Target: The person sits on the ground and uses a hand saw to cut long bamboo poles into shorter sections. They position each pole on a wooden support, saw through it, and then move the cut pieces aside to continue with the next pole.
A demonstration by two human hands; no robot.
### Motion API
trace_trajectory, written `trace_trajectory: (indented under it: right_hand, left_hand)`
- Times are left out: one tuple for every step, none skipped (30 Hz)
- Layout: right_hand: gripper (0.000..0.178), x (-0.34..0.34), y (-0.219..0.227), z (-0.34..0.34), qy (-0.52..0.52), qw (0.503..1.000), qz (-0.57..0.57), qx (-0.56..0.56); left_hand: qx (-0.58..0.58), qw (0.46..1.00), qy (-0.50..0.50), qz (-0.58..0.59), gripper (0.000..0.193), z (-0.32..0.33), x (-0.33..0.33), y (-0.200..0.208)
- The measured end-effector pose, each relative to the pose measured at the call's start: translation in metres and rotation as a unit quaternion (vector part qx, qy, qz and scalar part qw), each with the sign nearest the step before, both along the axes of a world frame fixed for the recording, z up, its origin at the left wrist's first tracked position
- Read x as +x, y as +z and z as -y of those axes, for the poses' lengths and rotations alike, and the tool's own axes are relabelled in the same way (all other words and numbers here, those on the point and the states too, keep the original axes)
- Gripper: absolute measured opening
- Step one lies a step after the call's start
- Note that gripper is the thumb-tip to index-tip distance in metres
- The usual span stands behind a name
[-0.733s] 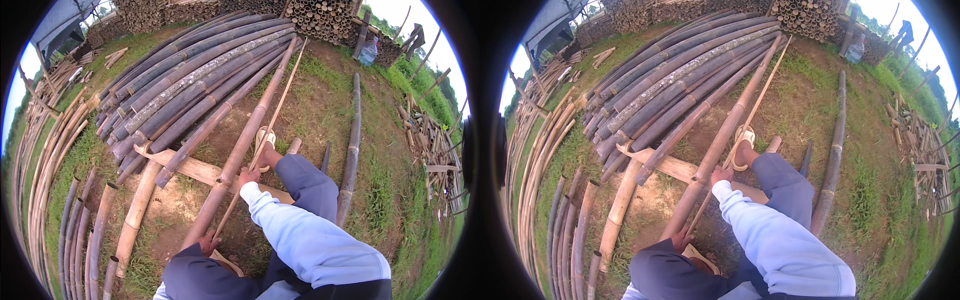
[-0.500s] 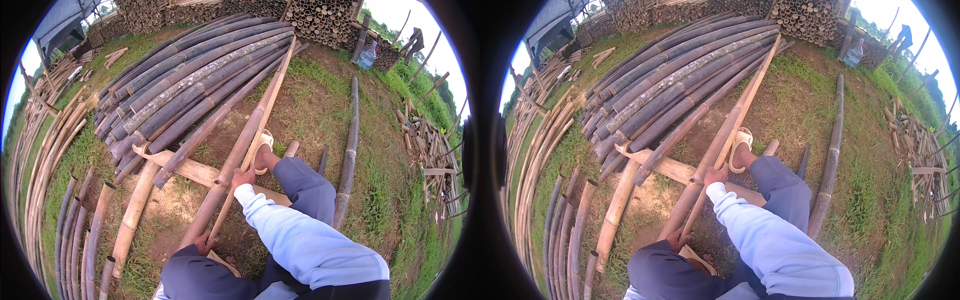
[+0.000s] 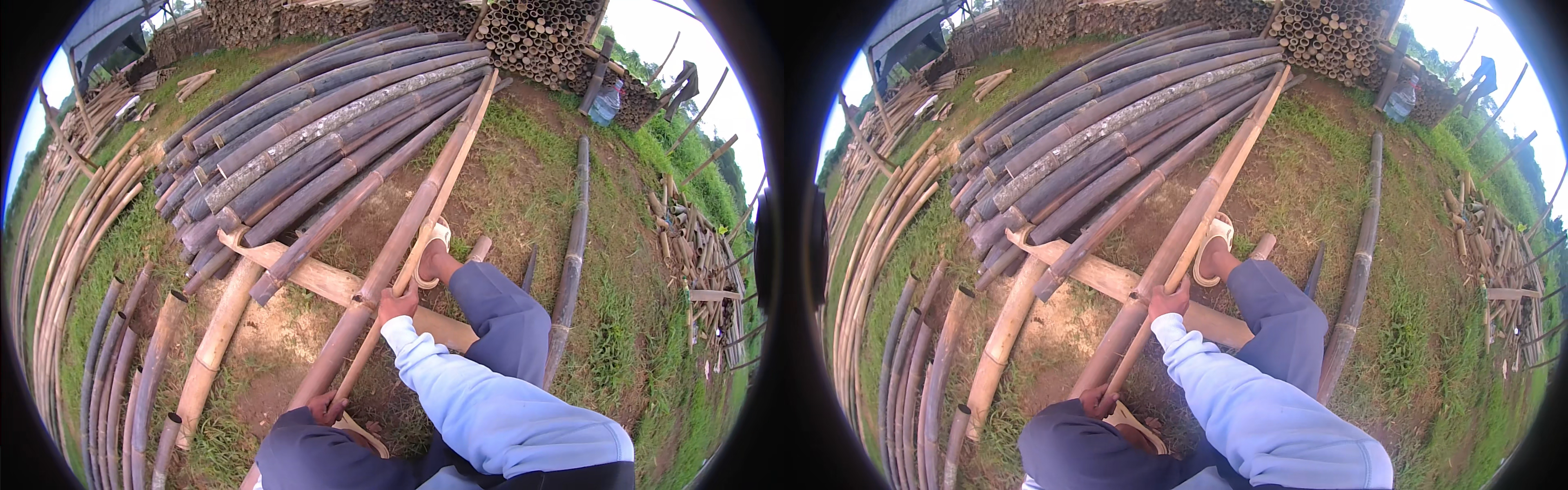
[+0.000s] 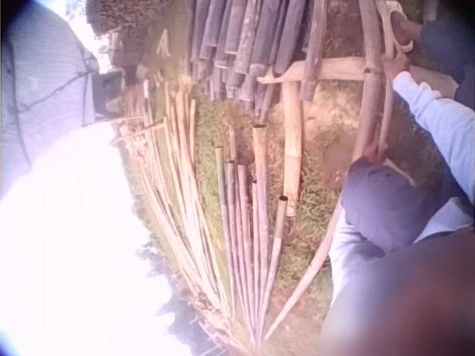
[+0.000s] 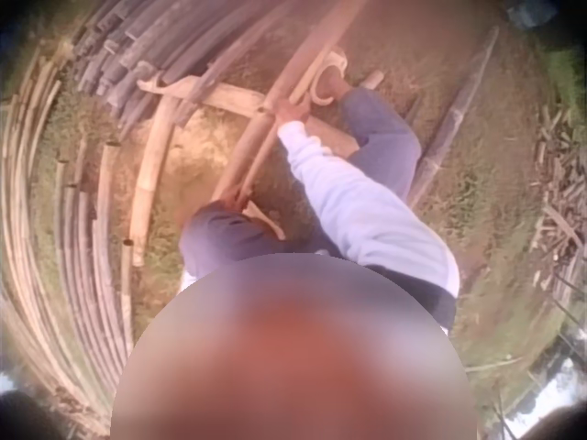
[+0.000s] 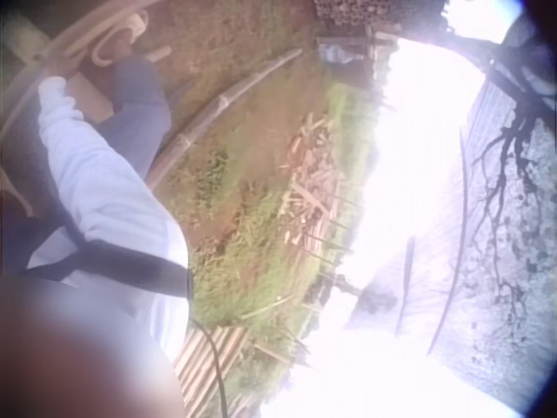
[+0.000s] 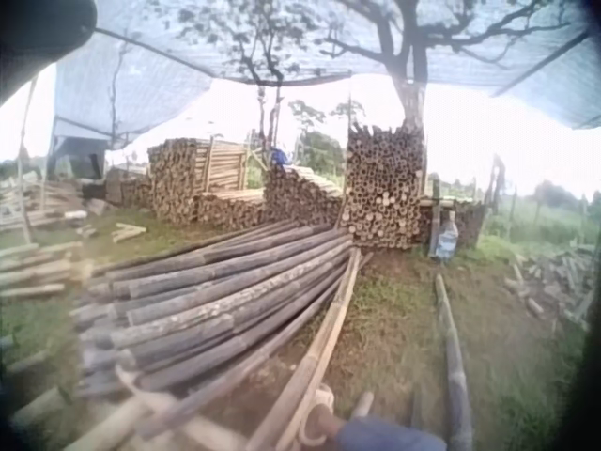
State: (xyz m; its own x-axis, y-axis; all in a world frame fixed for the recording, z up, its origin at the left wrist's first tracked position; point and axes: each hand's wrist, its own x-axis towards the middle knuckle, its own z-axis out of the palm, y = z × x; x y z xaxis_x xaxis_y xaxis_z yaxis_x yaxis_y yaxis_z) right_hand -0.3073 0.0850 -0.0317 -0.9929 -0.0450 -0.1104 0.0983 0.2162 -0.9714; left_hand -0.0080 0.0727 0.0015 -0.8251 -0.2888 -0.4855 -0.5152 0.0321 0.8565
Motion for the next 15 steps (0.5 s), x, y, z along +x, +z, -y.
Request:
trace_trajectory:
  right_hand:
    - [0.058,0.002,-0.003,-0.002,0.007,1.000,0.005,0.018]
    - [0.059,0.003,-0.007,-0.003,0.014,0.999,0.009,0.035]
    - [0.060,0.005,-0.012,-0.004,0.012,1.000,0.017,0.022]
    - [0.061,0.007,-0.017,-0.003,0.010,1.000,0.025,0.009]
    - [0.062,0.009,-0.022,-0.002,0.009,0.999,0.034,-0.005]
    - [0.063,0.012,-0.027,-0.001,0.006,1.000,0.016,-0.008]
    - [0.064,0.014,-0.031,0.001,0.003,1.000,-0.002,-0.012]
    - [0.065,0.016,-0.034,0.002,0.003,1.000,-0.007,-0.012]
    - [0.066,0.019,-0.036,0.003,0.003,1.000,-0.013,-0.012]
    - [0.066,0.021,-0.037,0.003,0.005,1.000,-0.005,-0.008]
    - [0.067,0.022,-0.036,0.003,0.008,1.000,0.001,-0.005]
    - [0.068,0.023,-0.035,0.003,0.011,1.000,0.004,-0.003]
    - [0.068,0.023,-0.032,0.002,0.013,1.000,0.008,-0.001]
    - [0.068,0.024,-0.030,0.001,0.014,1.000,0.008,-0.002]
    - [0.069,0.023,-0.027,0.000,0.015,1.000,0.008,-0.003]
  left_hand:
    - [0.001,1.000,0.000,-0.002,0.034,0.000,0.002,0.000]
    - [0.000,1.000,0.002,-0.006,0.035,0.000,0.004,0.000]
    - [-0.005,1.000,0.005,-0.002,0.035,-0.001,0.006,0.001]
    - [-0.010,1.000,0.008,0.003,0.036,-0.001,0.008,0.001]
    - [-0.018,1.000,0.005,0.005,0.037,-0.001,0.011,0.001]
    - [-0.012,1.000,0.006,0.017,0.035,-0.001,0.013,0.001]
    - [-0.009,1.000,0.000,0.027,0.034,0.000,0.016,0.001]
    - [-0.004,0.999,-0.006,0.036,0.033,0.000,0.018,0.001]
    - [-0.010,0.999,-0.001,0.032,0.033,0.001,0.020,0.000]
    - [-0.013,1.000,0.003,0.028,0.034,0.002,0.022,0.000]
    - [-0.017,0.999,0.002,0.042,0.034,0.002,0.023,0.000]
    - [-0.004,1.000,0.010,0.026,0.035,0.002,0.024,0.000]
    - [0.010,0.999,0.012,0.029,0.037,0.002,0.024,0.000]
    - [0.023,0.999,0.015,0.031,0.039,0.002,0.024,0.001]
    - [0.019,0.999,0.006,0.030,0.037,0.003,0.024,0.001]
